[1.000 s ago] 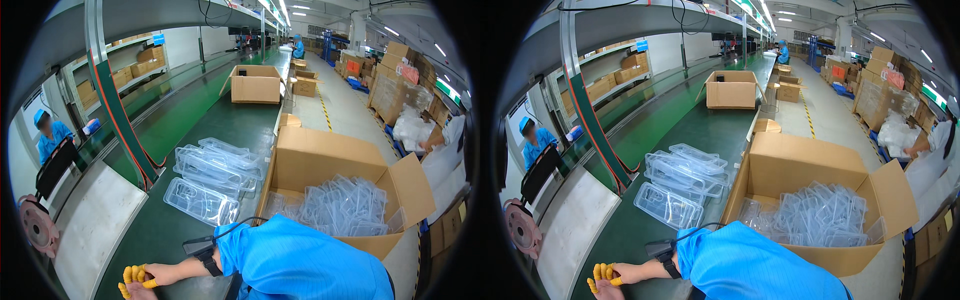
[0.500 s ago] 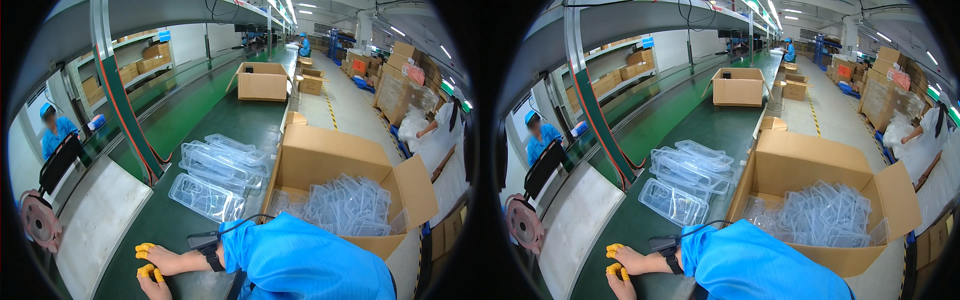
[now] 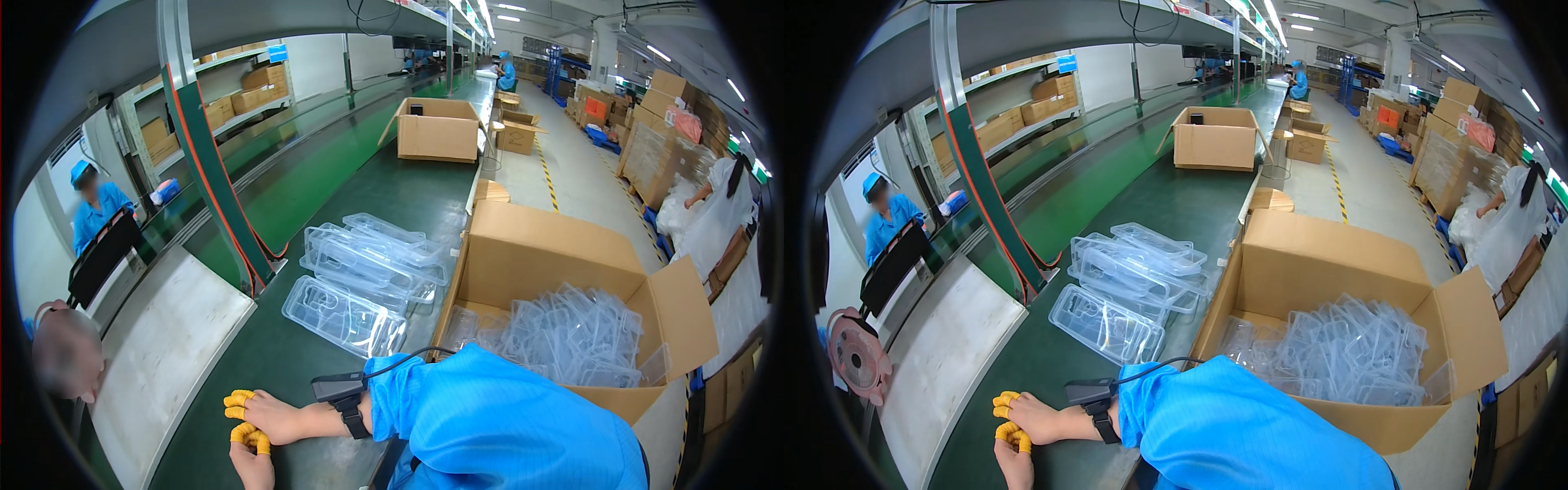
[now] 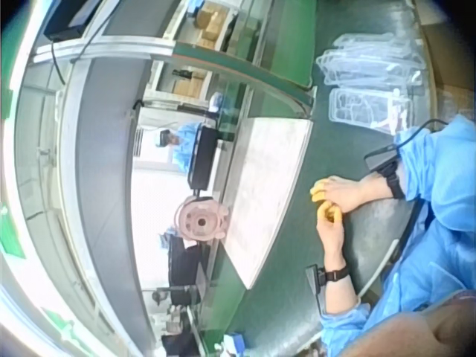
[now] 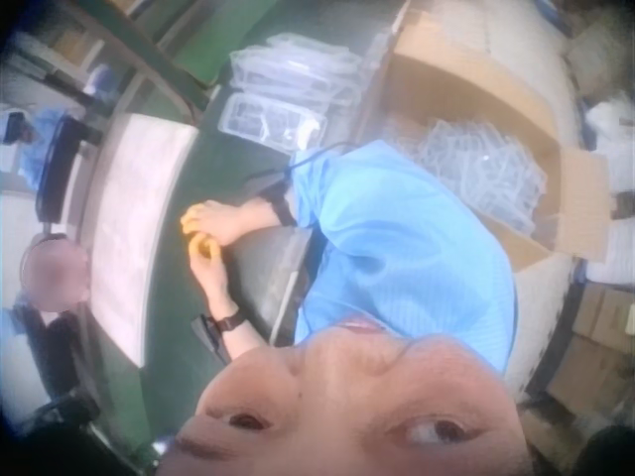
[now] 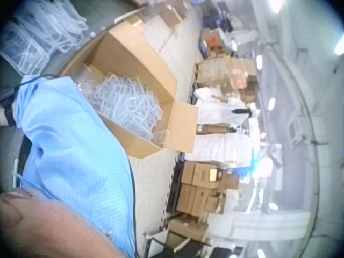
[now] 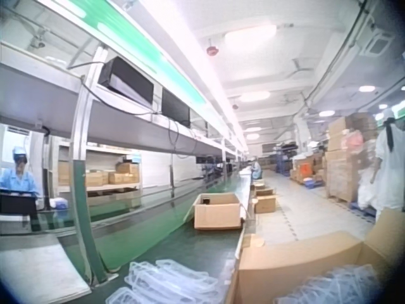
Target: Applying protective covers or clear cases to mobile phones on a factory assembly line.
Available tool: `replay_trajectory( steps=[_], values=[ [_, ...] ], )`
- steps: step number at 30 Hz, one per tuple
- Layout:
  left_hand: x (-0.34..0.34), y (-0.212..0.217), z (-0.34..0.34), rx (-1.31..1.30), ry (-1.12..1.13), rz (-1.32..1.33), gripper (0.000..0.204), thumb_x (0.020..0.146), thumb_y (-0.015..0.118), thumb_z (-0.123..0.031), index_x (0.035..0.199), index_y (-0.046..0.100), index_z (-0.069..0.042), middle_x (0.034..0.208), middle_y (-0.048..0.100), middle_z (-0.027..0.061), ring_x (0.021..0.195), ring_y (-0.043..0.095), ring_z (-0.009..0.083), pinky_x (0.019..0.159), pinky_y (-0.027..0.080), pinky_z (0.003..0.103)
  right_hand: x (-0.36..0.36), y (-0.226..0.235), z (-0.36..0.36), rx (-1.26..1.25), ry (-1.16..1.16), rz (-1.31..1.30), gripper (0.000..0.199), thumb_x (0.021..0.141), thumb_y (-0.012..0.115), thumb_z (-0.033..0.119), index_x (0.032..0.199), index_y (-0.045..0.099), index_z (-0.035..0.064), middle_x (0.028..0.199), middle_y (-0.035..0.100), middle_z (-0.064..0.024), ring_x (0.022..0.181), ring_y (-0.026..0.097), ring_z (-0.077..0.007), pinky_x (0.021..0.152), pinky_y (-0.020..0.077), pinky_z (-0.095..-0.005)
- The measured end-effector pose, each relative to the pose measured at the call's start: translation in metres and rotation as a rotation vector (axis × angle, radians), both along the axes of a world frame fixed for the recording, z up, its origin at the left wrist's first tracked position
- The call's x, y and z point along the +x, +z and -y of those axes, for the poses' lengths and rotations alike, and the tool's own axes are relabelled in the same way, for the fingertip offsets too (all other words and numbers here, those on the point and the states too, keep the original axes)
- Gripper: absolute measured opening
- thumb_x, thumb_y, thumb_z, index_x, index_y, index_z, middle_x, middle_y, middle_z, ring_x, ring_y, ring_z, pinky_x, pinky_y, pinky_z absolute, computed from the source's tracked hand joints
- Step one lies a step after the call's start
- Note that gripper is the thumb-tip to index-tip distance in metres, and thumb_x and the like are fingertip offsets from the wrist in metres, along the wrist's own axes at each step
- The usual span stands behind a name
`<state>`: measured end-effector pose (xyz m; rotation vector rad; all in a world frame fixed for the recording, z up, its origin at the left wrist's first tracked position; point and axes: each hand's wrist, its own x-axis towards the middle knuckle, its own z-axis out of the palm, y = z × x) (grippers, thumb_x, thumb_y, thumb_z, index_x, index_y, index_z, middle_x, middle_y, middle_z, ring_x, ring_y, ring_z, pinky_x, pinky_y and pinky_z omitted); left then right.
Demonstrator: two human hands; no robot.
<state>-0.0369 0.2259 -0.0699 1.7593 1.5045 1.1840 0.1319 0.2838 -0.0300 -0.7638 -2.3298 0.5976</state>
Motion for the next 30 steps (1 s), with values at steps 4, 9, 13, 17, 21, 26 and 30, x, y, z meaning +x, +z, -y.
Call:
replay_trajectory(
  steps=[4,9,13,17,21,26,30],
  values=[
    [0.002,-0.001,0.001,-0.010,0.008,-0.015,0.026,0.083,0.062,-0.015,0.104,0.057,-0.001,0.100,0.061,0.0146,0.089,0.055,0.0215,0.081,0.044,0.030,0.003,0.005,0.002,0.008,-0.024,-0.030,0.062,0.070,0.065,0.013,0.127,0.043,0.0019,0.133,0.040,-0.0170,0.122,0.036,-0.0322,0.101,0.0285,-0.0406],
    [0.012,0.011,0.002,-0.079,-0.039,0.098,0.028,0.087,0.056,-0.013,0.110,0.050,0.002,0.104,0.057,0.0126,0.096,0.054,0.0195,0.087,0.042,0.029,0.003,0.004,0.000,-0.027,-0.059,-0.011,0.062,0.071,0.066,0.015,0.127,0.043,0.0033,0.133,0.040,-0.0161,0.121,0.038,-0.0315,0.101,0.0290,-0.0405],
    [0.022,0.009,0.001,-0.026,-0.025,0.285,0.017,0.085,0.052,0.007,0.101,0.047,0.002,0.094,0.053,0.0058,0.085,0.053,0.0112,0.077,0.043,0.021,0.005,0.007,0.001,-0.033,-0.086,-0.019,0.061,0.070,0.066,0.014,0.126,0.044,0.0041,0.133,0.041,-0.0147,0.118,0.041,-0.0309,0.100,0.0301,-0.0400],
    [0.033,0.028,0.007,-0.033,-0.021,0.380,0.017,0.087,0.051,0.004,0.104,0.047,0.002,0.097,0.054,0.0070,0.088,0.054,0.0126,0.079,0.043,0.023,0.005,0.011,0.000,-0.024,-0.069,-0.014,0.061,0.070,0.066,0.012,0.126,0.044,0.0046,0.131,0.043,-0.0134,0.116,0.043,-0.0298,0.098,0.0316,-0.0387],
    [0.049,0.053,0.019,-0.095,-0.009,0.494,0.017,0.087,0.051,0.004,0.104,0.048,0.001,0.097,0.055,0.0065,0.088,0.054,0.0124,0.079,0.043,0.023,0.003,0.017,0.000,-0.091,-0.067,0.015,0.061,0.070,0.066,0.012,0.126,0.045,0.0047,0.131,0.044,-0.0131,0.115,0.045,-0.0295,0.098,0.0321,-0.0378],
    [0.047,0.047,0.014,-0.099,-0.018,0.446,0.017,0.087,0.053,0.002,0.103,0.049,0.000,0.094,0.057,0.0060,0.087,0.055,0.0124,0.078,0.043,0.023,0.003,0.007,-0.008,-0.061,-0.096,0.095,0.062,0.071,0.066,0.016,0.128,0.043,0.0036,0.132,0.043,-0.0140,0.116,0.045,-0.0300,0.099,0.0318,-0.0387],
    [0.025,0.024,0.001,-0.178,0.142,0.569,0.016,0.090,0.051,-0.006,0.106,0.050,-0.003,0.095,0.057,0.0050,0.086,0.055,0.0124,0.077,0.044,0.024,0.001,0.001,-0.017,0.006,-0.130,0.170,0.064,0.075,0.065,0.023,0.130,0.041,0.0021,0.136,0.038,-0.0161,0.124,0.037,-0.0305,0.102,0.0273,-0.0444]
  ],
)
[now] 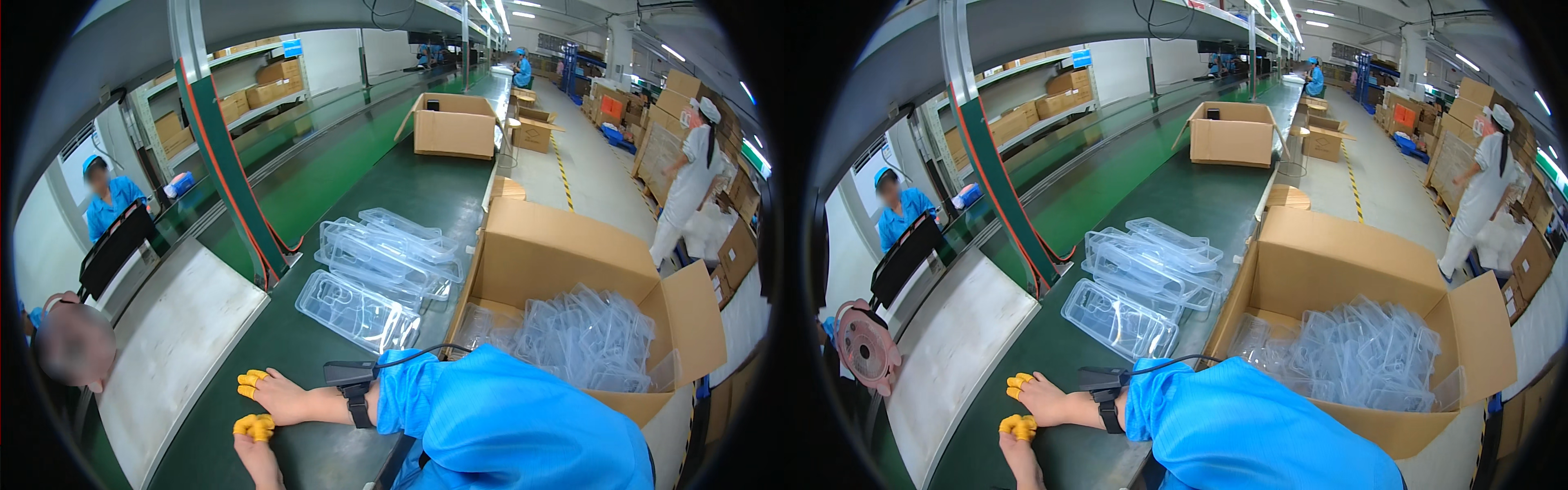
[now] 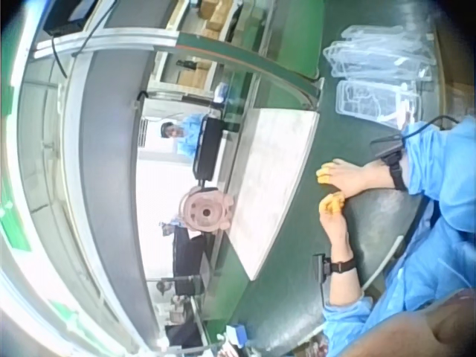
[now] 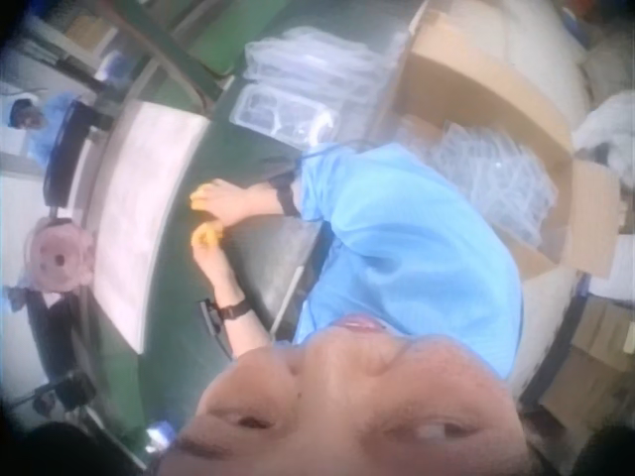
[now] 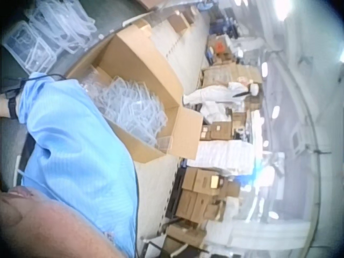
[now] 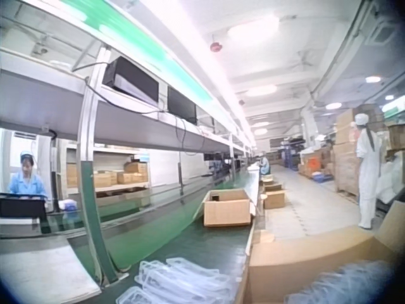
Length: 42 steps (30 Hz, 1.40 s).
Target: Applying protective covers or clear cases to mobile phones on a factory assembly line.
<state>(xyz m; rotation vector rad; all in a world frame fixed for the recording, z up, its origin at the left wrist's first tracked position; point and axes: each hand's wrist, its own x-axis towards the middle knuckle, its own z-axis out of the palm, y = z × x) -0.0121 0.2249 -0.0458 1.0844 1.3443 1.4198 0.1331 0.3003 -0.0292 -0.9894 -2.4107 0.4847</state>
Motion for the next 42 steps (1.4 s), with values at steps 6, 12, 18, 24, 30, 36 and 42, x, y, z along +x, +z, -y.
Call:
replay_trajectory(
  steps=[6,12,18,24,30,36,42],
  values=[
    [-0.022,0.005,-0.006,-0.009,0.229,0.030,0.027,0.093,0.044,-0.014,0.118,0.048,-0.004,0.109,0.057,0.0078,0.098,0.054,0.0151,0.084,0.043,0.030,0.008,0.016,0.006,-0.072,-0.006,0.147,0.060,0.084,0.056,0.034,0.132,0.039,0.0011,0.142,0.029,-0.0184,0.132,0.025,-0.0310,0.105,0.0174,-0.0567],
    [-0.036,-0.010,-0.007,0.121,0.090,-1.049,0.035,0.078,0.059,-0.002,0.112,0.051,0.005,0.120,0.050,0.0195,0.114,0.045,0.0325,0.100,0.032,0.040,0.013,0.020,0.011,-0.034,0.015,0.229,0.059,0.088,0.049,0.037,0.133,0.038,0.0010,0.142,0.028,-0.0184,0.133,0.024,-0.0309,0.105,0.0163,-0.0579],
    [-0.024,-0.004,0.003,0.126,0.071,-1.238,0.035,0.078,0.058,-0.003,0.112,0.051,0.005,0.122,0.047,0.0226,0.118,0.039,0.0378,0.101,0.030,0.043,0.011,0.022,0.011,-0.049,0.028,0.260,0.059,0.088,0.049,0.037,0.134,0.037,0.0012,0.142,0.028,-0.0186,0.134,0.023,-0.0307,0.105,0.0159,-0.0578],
    [-0.022,-0.005,0.004,0.140,0.066,-1.290,0.036,0.078,0.057,-0.003,0.113,0.050,0.005,0.122,0.047,0.0226,0.119,0.039,0.0385,0.101,0.030,0.044,0.010,0.020,0.011,-0.061,0.032,0.266,0.060,0.087,0.049,0.037,0.134,0.036,0.0009,0.143,0.027,-0.0190,0.135,0.021,-0.0313,0.105,0.0154,-0.0582],
    [-0.018,-0.001,0.004,0.058,0.071,-1.263,0.047,0.077,0.056,0.001,0.122,0.043,0.007,0.126,0.044,0.0230,0.121,0.037,0.0388,0.103,0.028,0.043,0.007,0.019,0.018,0.021,0.117,0.250,0.058,0.088,0.049,0.033,0.134,0.036,0.0003,0.143,0.027,-0.0178,0.135,0.020,-0.0310,0.105,0.0151,-0.0579],
    [0.002,0.013,0.009,0.293,0.153,-1.149,0.056,0.073,0.047,0.009,0.128,0.037,0.008,0.131,0.040,0.0234,0.126,0.033,0.0380,0.107,0.024,0.041,0.009,0.022,0.019,-0.018,0.188,0.249,0.054,0.088,0.048,0.028,0.133,0.037,0.0000,0.143,0.027,-0.0173,0.134,0.023,-0.0315,0.105,0.0155,-0.0588],
    [-0.014,0.001,0.004,0.211,-0.109,-1.102,0.056,0.072,0.045,0.009,0.127,0.037,0.008,0.131,0.040,0.0237,0.125,0.034,0.0383,0.106,0.025,0.041,0.009,0.021,0.019,-0.034,0.215,0.255,0.053,0.087,0.048,0.027,0.131,0.038,-0.0009,0.144,0.026,-0.0178,0.133,0.025,-0.0327,0.105,0.0159,-0.0594]
  ],
)
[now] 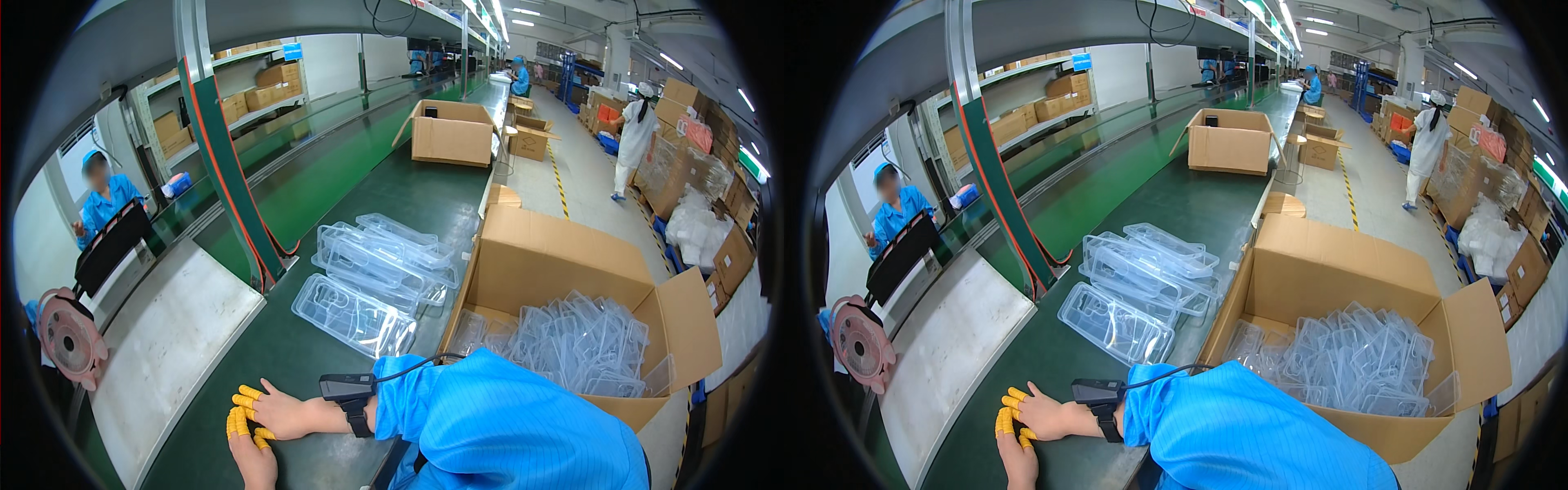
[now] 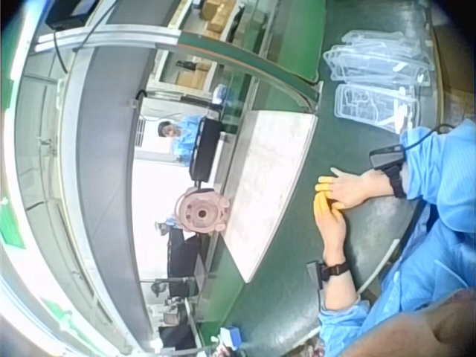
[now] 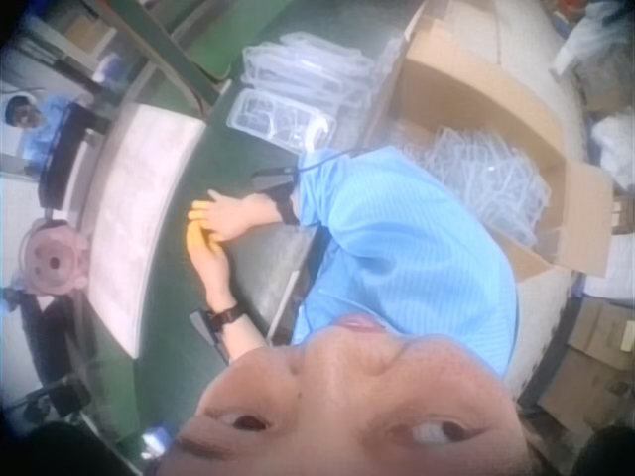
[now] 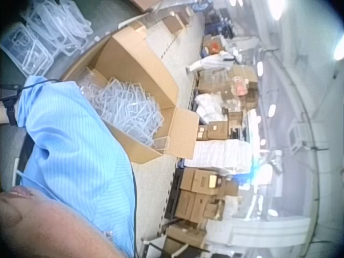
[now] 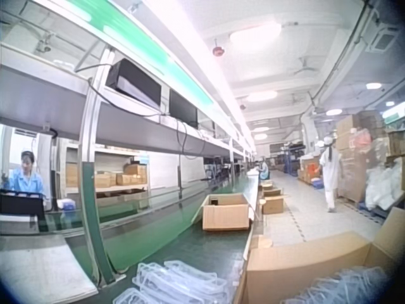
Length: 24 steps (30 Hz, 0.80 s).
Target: Applying protective covers or clear cases to mobile phones on a factory assembly line.
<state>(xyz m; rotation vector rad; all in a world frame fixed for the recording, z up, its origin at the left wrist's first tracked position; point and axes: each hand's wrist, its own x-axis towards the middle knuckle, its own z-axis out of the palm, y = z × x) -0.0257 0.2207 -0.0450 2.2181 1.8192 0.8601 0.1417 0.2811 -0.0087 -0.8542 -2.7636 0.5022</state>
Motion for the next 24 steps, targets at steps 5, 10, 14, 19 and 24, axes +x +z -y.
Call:
replay_trajectory(
  steps=[5,10,14,19,24],
  values=[
    [-0.0003,0.0017,0.0001,-0.048,-0.004,0.004,0.055,0.072,0.042,0.010,0.127,0.038,0.009,0.131,0.040,0.0242,0.124,0.035,0.0384,0.106,0.026,0.041,0.0004,0.0001,-0.0004,-0.012,0.003,-0.014,0.054,0.087,0.048,0.028,0.131,0.038,-0.0010,0.144,0.025,-0.0177,0.133,0.025,-0.0328,0.104,0.0159,-0.0597],
    [-0.0011,-0.0004,0.0000,-0.033,-0.005,-0.012,0.055,0.071,0.041,0.010,0.126,0.039,0.009,0.130,0.041,0.0249,0.123,0.036,0.0385,0.106,0.026,0.041,0.0011,0.0008,-0.0011,-0.004,0.004,-0.005,0.054,0.087,0.049,0.029,0.131,0.039,-0.0009,0.144,0.026,-0.0173,0.133,0.025,-0.0326,0.104,0.0157,-0.0597],
    [-0.0007,0.0017,0.0024,-0.049,0.022,-0.030,0.054,0.072,0.041,0.010,0.126,0.039,0.009,0.129,0.041,0.0253,0.122,0.037,0.0389,0.105,0.027,0.041,-0.0014,0.0006,-0.0014,-0.017,0.014,0.007,0.053,0.087,0.049,0.029,0.130,0.040,-0.0007,0.144,0.026,-0.0172,0.133,0.025,-0.0324,0.104,0.0157,-0.0598],
    [0.0037,0.0054,0.0011,-0.071,0.032,-0.027,0.054,0.072,0.042,0.009,0.126,0.039,0.009,0.128,0.042,0.0251,0.121,0.038,0.0389,0.105,0.027,0.041,0.0009,0.0000,-0.0026,-0.015,0.002,0.012,0.053,0.087,0.049,0.029,0.131,0.040,-0.0001,0.144,0.026,-0.0170,0.133,0.024,-0.0323,0.105,0.0158,-0.0597],
    [0.0034,0.0061,0.0030,-0.069,0.034,0.004,0.053,0.073,0.042,0.009,0.126,0.039,0.009,0.128,0.042,0.0245,0.122,0.037,0.0384,0.106,0.026,0.042,-0.0014,-0.0006,-0.0026,-0.029,0.009,0.013,0.053,0.088,0.048,0.029,0.131,0.039,-0.0001,0.144,0.026,-0.0168,0.133,0.024,-0.0322,0.105,0.0157,-0.0592]
  ],
)
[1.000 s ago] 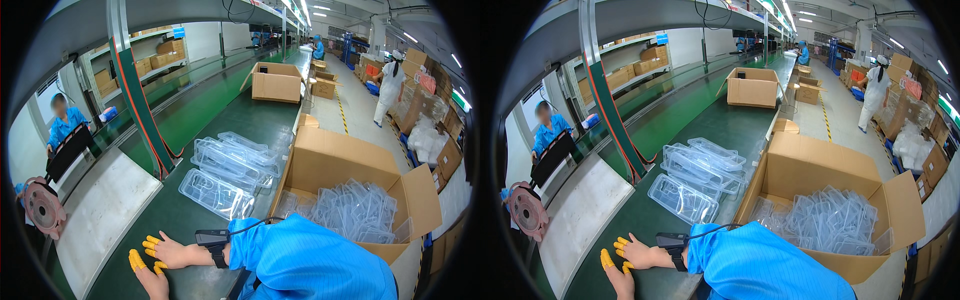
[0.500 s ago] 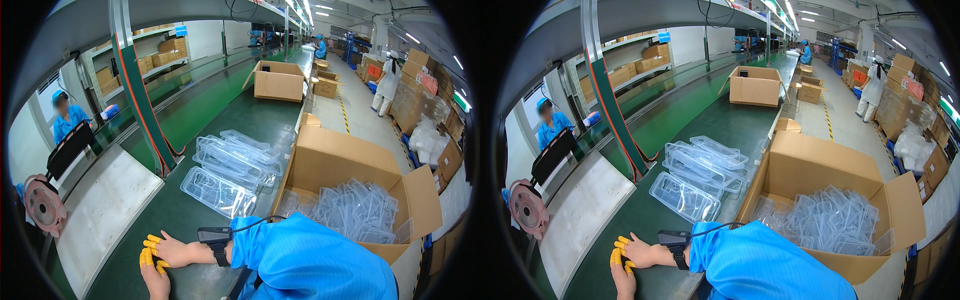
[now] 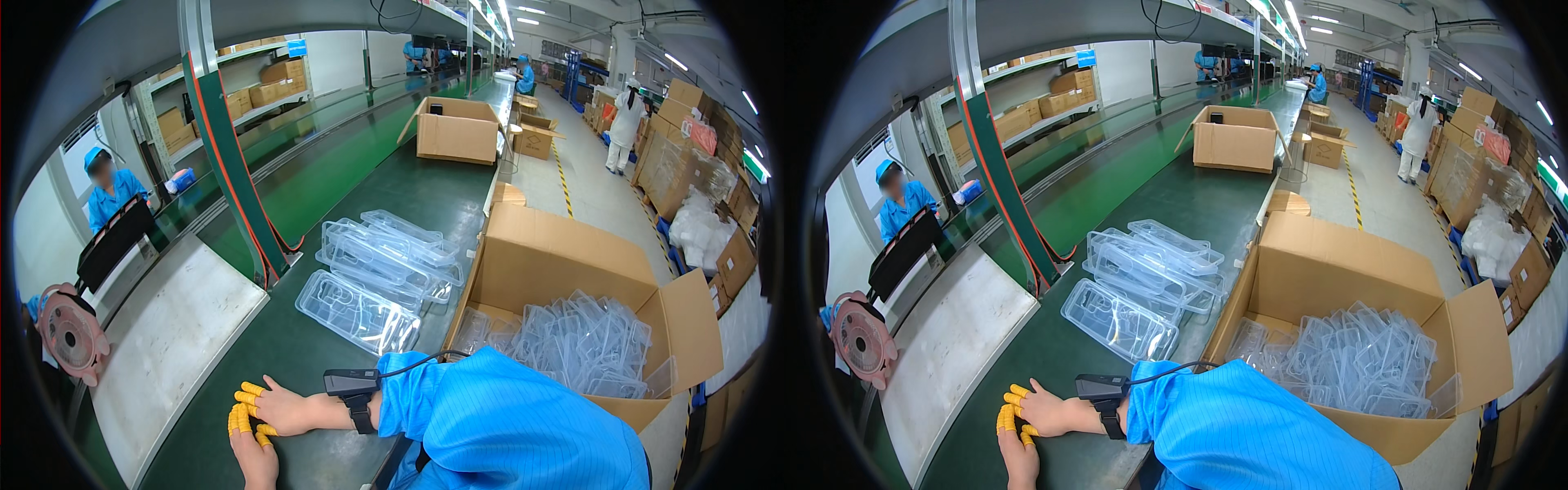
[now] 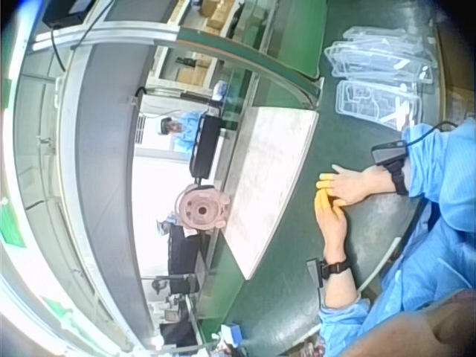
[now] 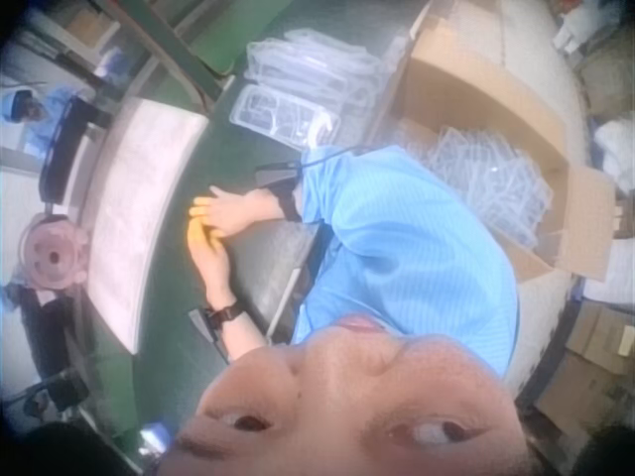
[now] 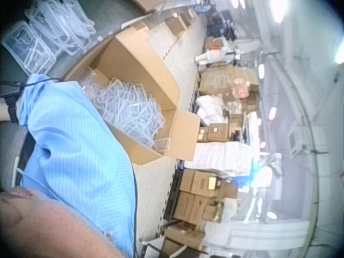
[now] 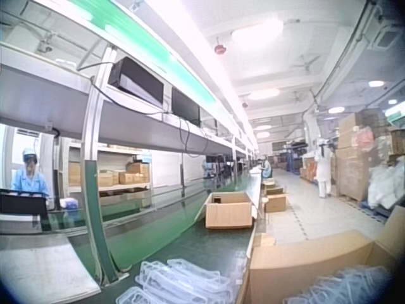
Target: Applying protective covers or clear cases to mobile phones on a factory assembly line.
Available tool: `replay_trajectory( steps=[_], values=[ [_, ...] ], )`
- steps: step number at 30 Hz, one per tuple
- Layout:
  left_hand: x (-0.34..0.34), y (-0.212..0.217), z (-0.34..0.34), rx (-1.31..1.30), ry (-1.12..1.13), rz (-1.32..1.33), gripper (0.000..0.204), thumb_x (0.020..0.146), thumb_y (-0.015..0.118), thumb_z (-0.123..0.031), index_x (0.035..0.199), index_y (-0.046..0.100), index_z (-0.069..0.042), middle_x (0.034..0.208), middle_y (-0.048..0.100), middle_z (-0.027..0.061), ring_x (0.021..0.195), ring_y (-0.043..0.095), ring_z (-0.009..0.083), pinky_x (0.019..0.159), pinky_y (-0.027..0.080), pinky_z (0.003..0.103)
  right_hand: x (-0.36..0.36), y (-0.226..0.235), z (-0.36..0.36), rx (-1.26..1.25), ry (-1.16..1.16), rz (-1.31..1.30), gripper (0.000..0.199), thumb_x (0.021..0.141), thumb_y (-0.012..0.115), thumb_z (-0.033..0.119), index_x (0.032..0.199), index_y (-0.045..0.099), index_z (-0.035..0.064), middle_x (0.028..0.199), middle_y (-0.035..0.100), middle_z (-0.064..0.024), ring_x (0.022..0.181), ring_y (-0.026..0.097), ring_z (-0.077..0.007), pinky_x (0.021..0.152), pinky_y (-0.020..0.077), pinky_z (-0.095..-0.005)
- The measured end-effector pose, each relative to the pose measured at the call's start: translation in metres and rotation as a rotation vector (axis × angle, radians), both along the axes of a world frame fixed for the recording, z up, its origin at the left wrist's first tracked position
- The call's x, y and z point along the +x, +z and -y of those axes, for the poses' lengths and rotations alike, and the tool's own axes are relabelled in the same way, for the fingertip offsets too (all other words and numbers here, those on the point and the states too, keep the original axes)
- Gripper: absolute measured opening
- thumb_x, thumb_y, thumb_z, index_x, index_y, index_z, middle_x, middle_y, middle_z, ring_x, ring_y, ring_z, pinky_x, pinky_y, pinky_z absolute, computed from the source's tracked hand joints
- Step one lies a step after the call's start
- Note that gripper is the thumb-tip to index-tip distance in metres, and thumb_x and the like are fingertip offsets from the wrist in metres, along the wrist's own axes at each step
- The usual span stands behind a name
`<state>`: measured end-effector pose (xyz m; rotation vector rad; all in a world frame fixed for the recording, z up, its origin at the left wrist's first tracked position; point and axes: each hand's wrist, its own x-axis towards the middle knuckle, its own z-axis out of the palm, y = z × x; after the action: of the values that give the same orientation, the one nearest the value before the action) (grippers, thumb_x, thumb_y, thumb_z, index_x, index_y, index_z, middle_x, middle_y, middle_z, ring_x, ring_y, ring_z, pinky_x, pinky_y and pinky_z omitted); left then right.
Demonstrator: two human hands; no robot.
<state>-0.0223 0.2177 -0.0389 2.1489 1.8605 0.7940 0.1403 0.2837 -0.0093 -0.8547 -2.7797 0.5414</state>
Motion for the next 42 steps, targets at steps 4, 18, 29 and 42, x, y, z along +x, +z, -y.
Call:
replay_trajectory(
  steps=[4,18,29,42],
  values=[
    [0.004,0.002,0.000,0.064,0.046,0.049,0.044,0.078,0.045,0.005,0.122,0.043,0.008,0.122,0.047,0.0235,0.114,0.044,0.0370,0.100,0.032,0.039,0.002,0.002,0.000,-0.017,-0.002,0.009,0.053,0.088,0.048,0.028,0.132,0.039,-0.0005,0.144,0.026,-0.0170,0.133,0.024,-0.0321,0.105,0.0156,-0.0586],
    [0.014,0.018,0.003,0.023,0.167,0.198,0.022,0.084,0.058,-0.015,0.077,0.055,0.006,0.072,0.058,0.0202,0.069,0.056,0.0381,0.061,0.043,0.043,0.003,0.005,0.002,-0.007,-0.010,0.001,0.057,0.085,0.053,0.028,0.133,0.039,0.0014,0.142,0.029,-0.0176,0.133,0.025,-0.0323,0.104,0.0172,-0.0590],
    [0.015,0.020,0.004,0.039,0.166,0.184,0.021,0.083,0.058,-0.014,0.077,0.056,0.006,0.072,0.059,0.0208,0.068,0.056,0.0383,0.060,0.043,0.043,0.002,0.003,0.002,0.010,-0.015,0.006,0.057,0.084,0.054,0.028,0.133,0.039,0.0023,0.142,0.030,-0.0170,0.133,0.025,-0.0318,0.104,0.0177,-0.0588],
    [0.016,0.021,0.003,0.009,0.173,0.212,0.019,0.082,0.059,-0.013,0.078,0.056,0.006,0.073,0.059,0.0206,0.069,0.056,0.0384,0.061,0.043,0.043,0.001,0.003,0.002,0.008,-0.012,0.013,0.056,0.083,0.055,0.027,0.132,0.040,0.0025,0.141,0.031,-0.0165,0.132,0.027,-0.0312,0.104,0.0180,-0.0594]
  ],
)
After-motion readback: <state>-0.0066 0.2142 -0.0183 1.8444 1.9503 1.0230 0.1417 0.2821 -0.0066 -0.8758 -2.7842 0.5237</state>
